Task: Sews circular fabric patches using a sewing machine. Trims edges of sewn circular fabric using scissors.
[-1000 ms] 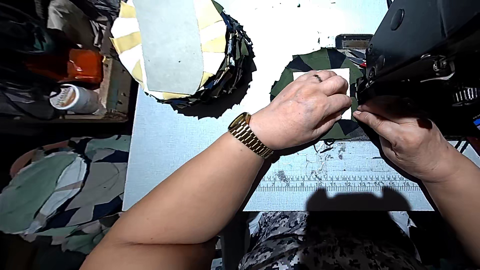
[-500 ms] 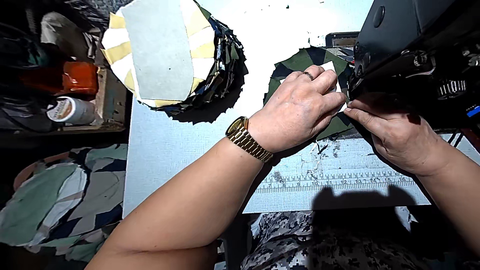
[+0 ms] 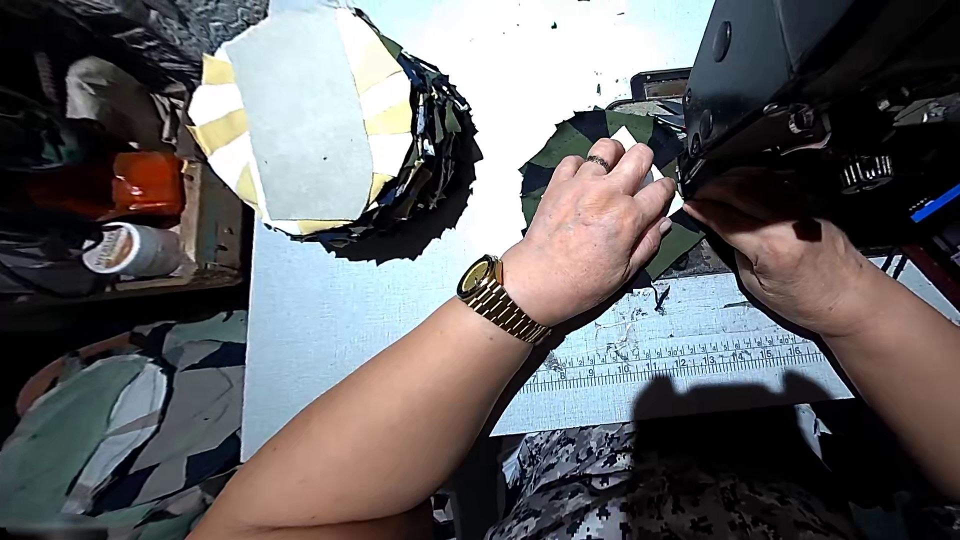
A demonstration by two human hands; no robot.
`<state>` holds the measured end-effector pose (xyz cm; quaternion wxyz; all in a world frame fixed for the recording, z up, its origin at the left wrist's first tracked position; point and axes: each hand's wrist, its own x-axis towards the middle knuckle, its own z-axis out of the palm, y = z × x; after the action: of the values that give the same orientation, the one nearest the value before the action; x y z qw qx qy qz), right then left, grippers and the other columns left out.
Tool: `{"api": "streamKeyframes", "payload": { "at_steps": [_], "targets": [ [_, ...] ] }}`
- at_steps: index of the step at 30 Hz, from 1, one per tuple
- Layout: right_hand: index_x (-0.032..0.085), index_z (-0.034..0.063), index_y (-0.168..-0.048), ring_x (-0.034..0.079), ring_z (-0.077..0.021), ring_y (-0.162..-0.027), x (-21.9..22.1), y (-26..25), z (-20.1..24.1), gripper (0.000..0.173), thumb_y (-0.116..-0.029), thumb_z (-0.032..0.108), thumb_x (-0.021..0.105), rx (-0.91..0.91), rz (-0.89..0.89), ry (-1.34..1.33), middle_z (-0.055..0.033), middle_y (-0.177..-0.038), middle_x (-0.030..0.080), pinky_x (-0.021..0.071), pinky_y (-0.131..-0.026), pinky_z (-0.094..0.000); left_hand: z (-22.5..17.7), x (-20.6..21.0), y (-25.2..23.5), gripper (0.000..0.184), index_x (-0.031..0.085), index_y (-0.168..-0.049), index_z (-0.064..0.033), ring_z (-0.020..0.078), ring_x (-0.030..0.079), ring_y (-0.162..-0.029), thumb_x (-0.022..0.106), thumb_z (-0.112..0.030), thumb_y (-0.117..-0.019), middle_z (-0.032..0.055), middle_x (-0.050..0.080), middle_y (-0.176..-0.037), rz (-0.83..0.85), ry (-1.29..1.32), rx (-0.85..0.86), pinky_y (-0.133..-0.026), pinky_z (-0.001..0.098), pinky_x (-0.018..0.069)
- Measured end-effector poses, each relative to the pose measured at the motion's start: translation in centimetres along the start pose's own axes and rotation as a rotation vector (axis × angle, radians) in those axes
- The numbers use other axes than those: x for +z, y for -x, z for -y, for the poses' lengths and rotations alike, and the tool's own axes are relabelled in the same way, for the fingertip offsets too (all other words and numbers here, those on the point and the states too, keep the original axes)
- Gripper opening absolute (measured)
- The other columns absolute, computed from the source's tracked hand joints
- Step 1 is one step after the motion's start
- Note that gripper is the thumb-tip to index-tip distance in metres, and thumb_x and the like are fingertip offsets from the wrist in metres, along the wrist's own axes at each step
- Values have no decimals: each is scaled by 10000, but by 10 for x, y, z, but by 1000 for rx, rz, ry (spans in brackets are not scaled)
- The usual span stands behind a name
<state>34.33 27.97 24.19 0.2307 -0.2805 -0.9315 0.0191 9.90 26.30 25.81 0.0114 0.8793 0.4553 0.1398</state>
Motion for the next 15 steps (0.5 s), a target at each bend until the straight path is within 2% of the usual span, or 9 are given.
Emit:
{"api": "streamKeyframes", "payload": {
  "at_steps": [2, 5, 8, 10, 15],
  "targets": [
    [718, 2, -1204, 626, -318, -1218, -1, 1, 0, 286, -1025, 11, 495, -19, -16, -14, -169, -1229, 690, 481, -1056, -457, 0, 1, 1, 470, 672, -1335, -151, 371, 541, -1213, 387, -406, -1063, 158, 618, -1253, -13, 2, 6, -928, 518, 437],
    [745, 2, -1164, 647, -310, -1183, -2, 3, 1, 266, -1017, 2, 524, -65, -98, -46, -175, -1192, 709, 502, -1038, -429, 3, -4, 4, 474, 654, -1373, -170, 366, 540, -1281, 383, -402, -1061, 171, 614, -1342, -56, 0, 44, -1027, 545, 407],
    [754, 7, -1162, 641, -312, -1196, -2, 4, 2, 278, -1001, -8, 528, -96, -83, -74, -180, -1189, 710, 490, -1058, -434, 9, -9, 6, 425, 689, -1320, -162, 362, 512, -1344, 421, -345, -1045, 157, 615, -1375, -79, 22, 121, -1118, 561, 342],
    [751, 13, -1169, 644, -317, -1191, -1, 4, 2, 288, -1004, 1, 516, -101, -45, -82, -184, -1192, 708, 498, -1052, -437, 16, -6, 5, 399, 713, -1281, -136, 345, 505, -1367, 437, -305, -1046, 141, 630, -1365, -53, 90, 180, -1161, 536, 347],
    [740, 10, -1190, 644, -311, -1183, 1, 4, -2, 288, -1022, 10, 507, -74, -27, -57, -171, -1207, 705, 501, -1033, -434, 20, -3, 2, 398, 687, -1315, -152, 332, 520, -1334, 428, -312, -1058, 125, 632, -1323, -1, 119, 160, -1072, 518, 438]
  ]
}}
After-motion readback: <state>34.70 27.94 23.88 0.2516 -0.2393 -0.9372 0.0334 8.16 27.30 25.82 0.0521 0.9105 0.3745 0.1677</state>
